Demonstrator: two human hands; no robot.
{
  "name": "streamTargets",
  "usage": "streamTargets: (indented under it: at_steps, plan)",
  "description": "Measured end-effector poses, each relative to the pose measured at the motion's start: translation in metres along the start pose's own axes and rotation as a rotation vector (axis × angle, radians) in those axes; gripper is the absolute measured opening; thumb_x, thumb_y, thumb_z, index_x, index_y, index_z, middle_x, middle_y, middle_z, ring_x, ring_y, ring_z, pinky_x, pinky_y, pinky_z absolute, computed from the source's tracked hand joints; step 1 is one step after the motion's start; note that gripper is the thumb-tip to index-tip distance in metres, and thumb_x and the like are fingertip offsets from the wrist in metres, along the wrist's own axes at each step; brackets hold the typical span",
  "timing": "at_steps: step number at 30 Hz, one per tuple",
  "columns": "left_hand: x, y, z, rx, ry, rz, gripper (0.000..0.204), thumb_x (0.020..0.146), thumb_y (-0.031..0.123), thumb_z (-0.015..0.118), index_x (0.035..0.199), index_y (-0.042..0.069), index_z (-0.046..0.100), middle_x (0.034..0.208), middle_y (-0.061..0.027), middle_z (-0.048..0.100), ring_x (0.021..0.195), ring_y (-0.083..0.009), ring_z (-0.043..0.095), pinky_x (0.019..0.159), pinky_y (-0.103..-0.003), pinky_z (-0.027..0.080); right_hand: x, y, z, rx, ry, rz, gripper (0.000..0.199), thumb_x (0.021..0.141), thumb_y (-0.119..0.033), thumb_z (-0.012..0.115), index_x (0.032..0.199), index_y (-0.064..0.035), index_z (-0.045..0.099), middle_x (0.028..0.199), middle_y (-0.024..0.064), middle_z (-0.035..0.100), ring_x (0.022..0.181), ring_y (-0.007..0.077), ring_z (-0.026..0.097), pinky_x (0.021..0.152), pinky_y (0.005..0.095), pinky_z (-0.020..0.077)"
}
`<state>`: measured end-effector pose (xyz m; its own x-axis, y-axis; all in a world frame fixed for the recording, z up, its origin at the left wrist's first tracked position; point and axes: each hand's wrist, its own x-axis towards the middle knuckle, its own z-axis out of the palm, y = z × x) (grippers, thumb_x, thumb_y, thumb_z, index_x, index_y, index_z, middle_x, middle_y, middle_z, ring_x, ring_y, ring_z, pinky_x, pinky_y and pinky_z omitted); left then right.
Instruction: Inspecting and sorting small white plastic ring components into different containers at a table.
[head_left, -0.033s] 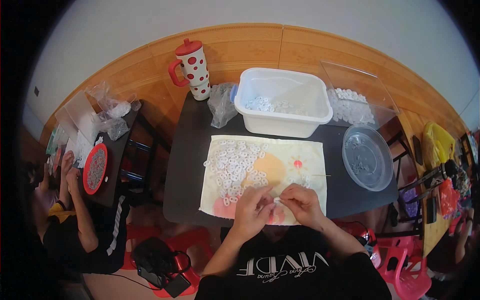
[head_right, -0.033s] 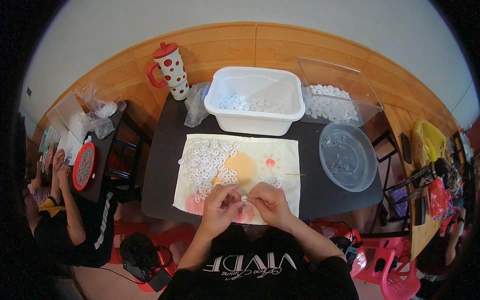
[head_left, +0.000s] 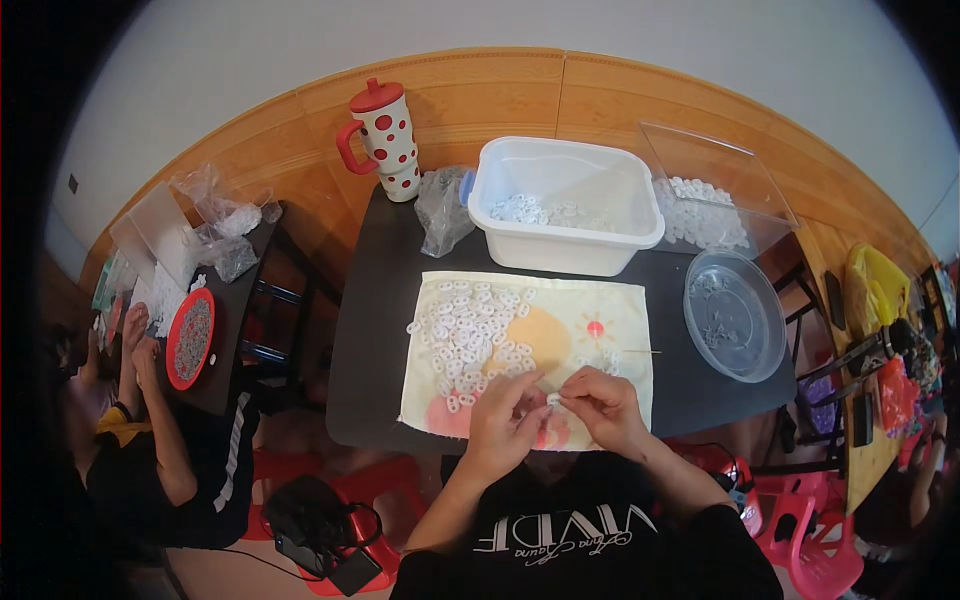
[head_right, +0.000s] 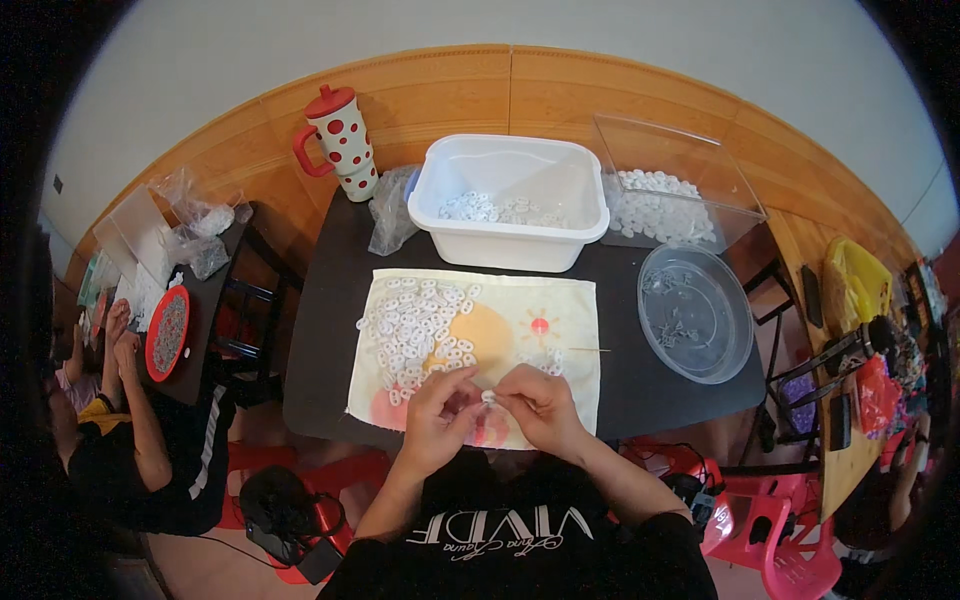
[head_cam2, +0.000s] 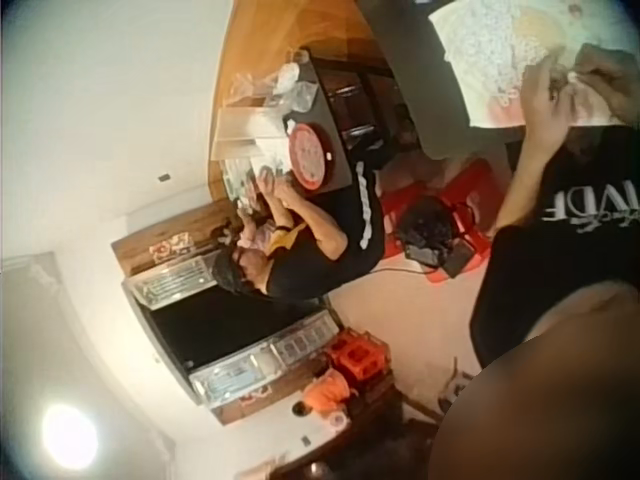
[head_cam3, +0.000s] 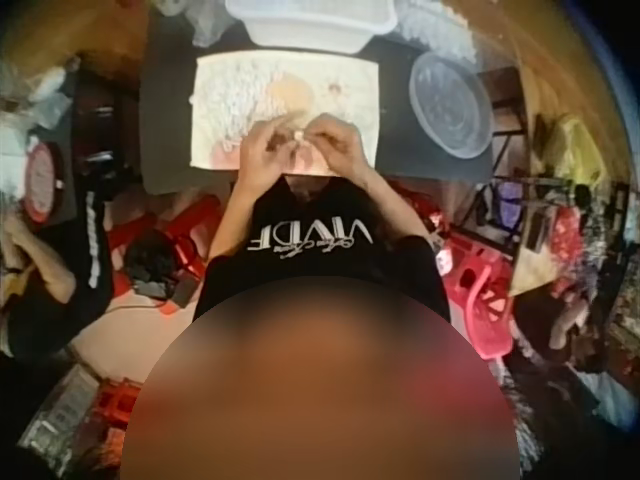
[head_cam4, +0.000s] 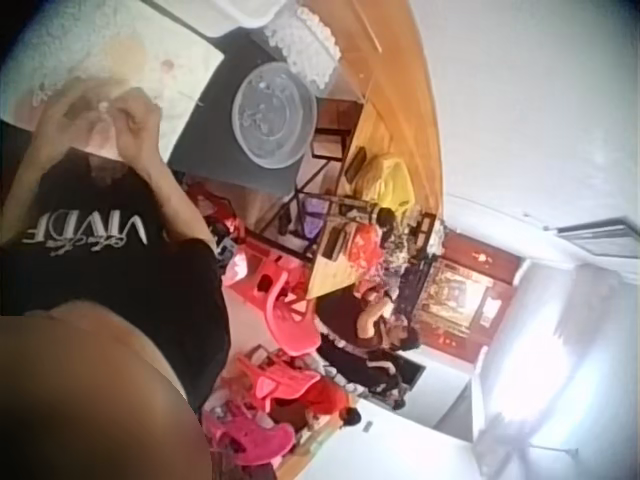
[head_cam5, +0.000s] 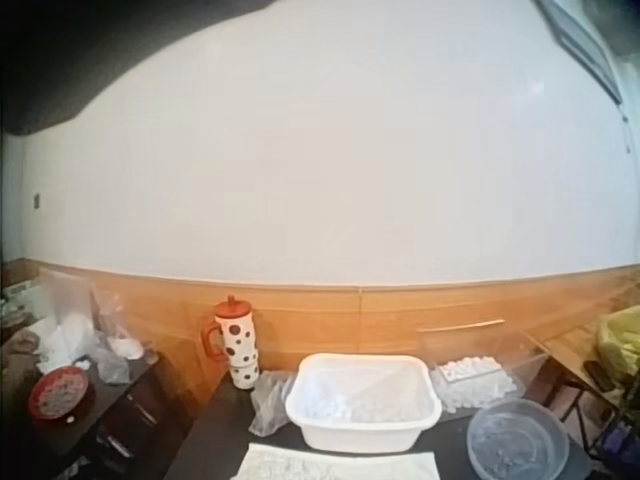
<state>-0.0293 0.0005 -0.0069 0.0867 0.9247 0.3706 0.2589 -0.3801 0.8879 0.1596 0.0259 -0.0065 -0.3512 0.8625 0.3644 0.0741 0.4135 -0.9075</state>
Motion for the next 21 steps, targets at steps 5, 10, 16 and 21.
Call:
streamTargets:
  at_steps: [5,10,16,21]
  plan:
    - [-0.0045,-0.0106,0.0034,-0.297,-0.061,-0.115,0.043,0.086,-0.011,0.062,0.128,-0.002,0.056,0.086,-0.005,0.062,0.073,-0.0086,0.06,0.06,-0.021,0.047,0.0,-0.0038,0.0037,0.123,0.035,0.095,0.012,0.085,0.013,0.064,0.093,0.0036,0.066,0.093,0.006,0.064,0.081,0.0078,0.058,0.066,0.0192,0.0436]
    - [-0.0003,-0.0102,-0.0021,-0.319,-0.13,-0.103,0.043,0.084,-0.012,0.063,0.125,-0.001,0.061,0.085,-0.0043,0.061,0.071,-0.0086,0.058,0.059,-0.021,0.045,-0.0019,0.0,0.003,0.2,0.026,0.098,0.013,0.085,0.013,0.064,0.094,0.0033,0.065,0.092,0.0053,0.063,0.082,0.0075,0.058,0.068,0.0186,0.0435]
    - [0.0018,-0.0032,-0.0009,-0.276,-0.122,-0.059,0.038,0.083,-0.011,0.063,0.12,0.001,0.065,0.083,-0.0054,0.06,0.065,-0.0095,0.057,0.057,-0.023,0.045,0.0019,-0.0051,0.0007,0.206,0.02,0.11,0.014,0.085,0.013,0.064,0.093,0.0027,0.065,0.091,0.0051,0.063,0.079,0.0071,0.056,0.065,0.0188,0.0412]
    - [-0.0022,-0.0096,-0.0002,-0.283,-0.107,-0.047,0.038,0.083,-0.012,0.062,0.119,0.0,0.065,0.083,-0.0062,0.06,0.065,-0.0103,0.057,0.057,-0.023,0.045,0.0051,-0.0084,-0.0028,0.03,-0.037,0.046,0.015,0.083,0.012,0.067,0.092,0.0013,0.066,0.084,0.0055,0.063,0.073,0.0085,0.055,0.059,0.0209,0.0385]
